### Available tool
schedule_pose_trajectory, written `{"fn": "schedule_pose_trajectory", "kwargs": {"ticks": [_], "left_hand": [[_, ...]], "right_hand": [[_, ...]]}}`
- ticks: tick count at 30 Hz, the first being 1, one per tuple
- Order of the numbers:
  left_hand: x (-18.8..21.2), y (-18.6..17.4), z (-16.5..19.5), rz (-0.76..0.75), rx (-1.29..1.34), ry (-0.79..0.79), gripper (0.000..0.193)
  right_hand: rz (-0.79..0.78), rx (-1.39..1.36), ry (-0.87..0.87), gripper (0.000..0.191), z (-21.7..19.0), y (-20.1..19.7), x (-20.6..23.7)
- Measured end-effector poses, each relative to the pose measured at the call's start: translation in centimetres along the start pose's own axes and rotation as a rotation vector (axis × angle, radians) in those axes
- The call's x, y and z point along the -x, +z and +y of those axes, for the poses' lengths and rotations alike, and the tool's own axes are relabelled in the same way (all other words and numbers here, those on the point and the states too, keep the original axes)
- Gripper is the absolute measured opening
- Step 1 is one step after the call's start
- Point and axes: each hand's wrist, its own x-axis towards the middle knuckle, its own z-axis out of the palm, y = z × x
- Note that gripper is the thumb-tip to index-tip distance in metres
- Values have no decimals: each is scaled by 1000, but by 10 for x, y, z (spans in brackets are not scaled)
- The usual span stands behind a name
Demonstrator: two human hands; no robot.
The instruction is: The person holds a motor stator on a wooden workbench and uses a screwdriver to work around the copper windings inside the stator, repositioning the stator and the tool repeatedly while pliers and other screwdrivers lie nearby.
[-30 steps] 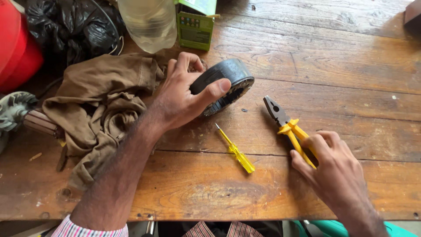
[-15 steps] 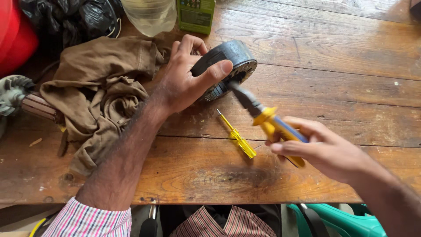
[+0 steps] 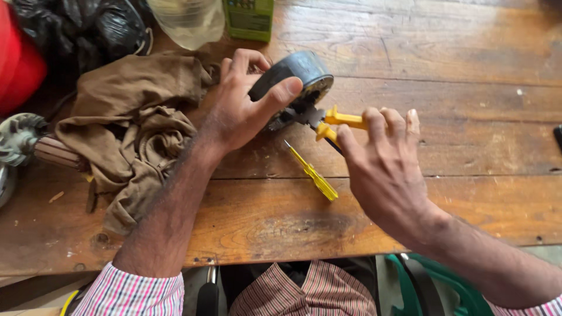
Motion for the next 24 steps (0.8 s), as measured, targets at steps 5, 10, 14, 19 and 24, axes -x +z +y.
{"fn": "schedule_pose_trajectory", "kwargs": {"ticks": [5,10,14,19,24], "left_hand": [[2,1,-2,0,41,33,78],[3,6,-8,4,42,-42,81],[5,8,-12,-14,38,-45,82],[5,8,-14,-18,31,-69,80],[8,7,-11,-33,25,-67,76]], "right_hand": [[-291,-66,54,23,-8,-2,-7],[-511,-478,81,23,15,-3,-33],[-866,-1333,599,13,38,8,-38],[-724,-2445,692,15,25,38,-22],[-668,-2900,670,17,5,47,-14]]}}
